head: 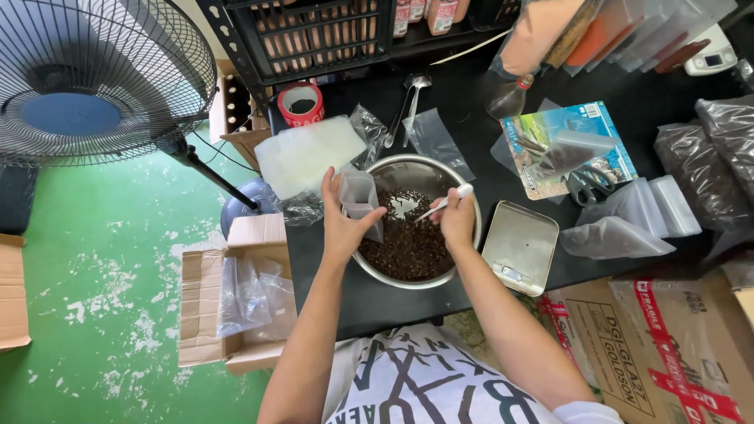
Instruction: Filling small plastic bags with coffee beans from a bowl using a spoon and weighing them on a digital scale.
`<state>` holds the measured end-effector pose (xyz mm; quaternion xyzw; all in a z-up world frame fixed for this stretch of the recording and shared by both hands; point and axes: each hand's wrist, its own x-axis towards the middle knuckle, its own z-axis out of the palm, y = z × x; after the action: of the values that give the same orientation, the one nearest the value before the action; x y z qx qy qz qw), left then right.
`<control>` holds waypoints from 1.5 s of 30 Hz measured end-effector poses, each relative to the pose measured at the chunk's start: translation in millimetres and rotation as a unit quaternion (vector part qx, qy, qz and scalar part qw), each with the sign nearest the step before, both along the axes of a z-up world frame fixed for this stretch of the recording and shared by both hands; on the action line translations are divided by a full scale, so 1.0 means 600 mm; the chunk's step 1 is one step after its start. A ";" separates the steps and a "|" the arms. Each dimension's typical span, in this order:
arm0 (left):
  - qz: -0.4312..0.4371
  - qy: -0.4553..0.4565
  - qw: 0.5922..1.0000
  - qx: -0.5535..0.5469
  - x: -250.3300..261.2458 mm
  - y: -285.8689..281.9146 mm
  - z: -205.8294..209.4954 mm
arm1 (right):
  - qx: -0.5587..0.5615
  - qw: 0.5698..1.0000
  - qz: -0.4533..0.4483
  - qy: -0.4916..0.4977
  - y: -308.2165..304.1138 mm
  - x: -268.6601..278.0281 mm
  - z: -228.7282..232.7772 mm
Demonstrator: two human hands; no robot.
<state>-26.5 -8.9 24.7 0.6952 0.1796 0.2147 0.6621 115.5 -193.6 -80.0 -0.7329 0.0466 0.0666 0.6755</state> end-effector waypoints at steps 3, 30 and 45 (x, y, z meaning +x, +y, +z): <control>0.014 0.006 1.000 -0.011 0.001 -0.001 0.004 | 0.019 1.000 -0.010 -0.001 -0.018 0.024 0.014; -0.061 0.006 0.993 0.102 0.021 -0.070 -0.024 | -0.043 0.840 0.032 -0.540 -0.010 -0.068 0.250; -0.101 -0.111 0.959 -0.239 0.026 0.022 -0.052 | -0.054 0.995 0.039 -0.070 -0.010 -0.063 0.013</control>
<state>-11.0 4.6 -6.2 0.5029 0.0801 0.1729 0.8431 77.9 -199.3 -72.3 -0.7722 -0.0259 0.0387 0.6336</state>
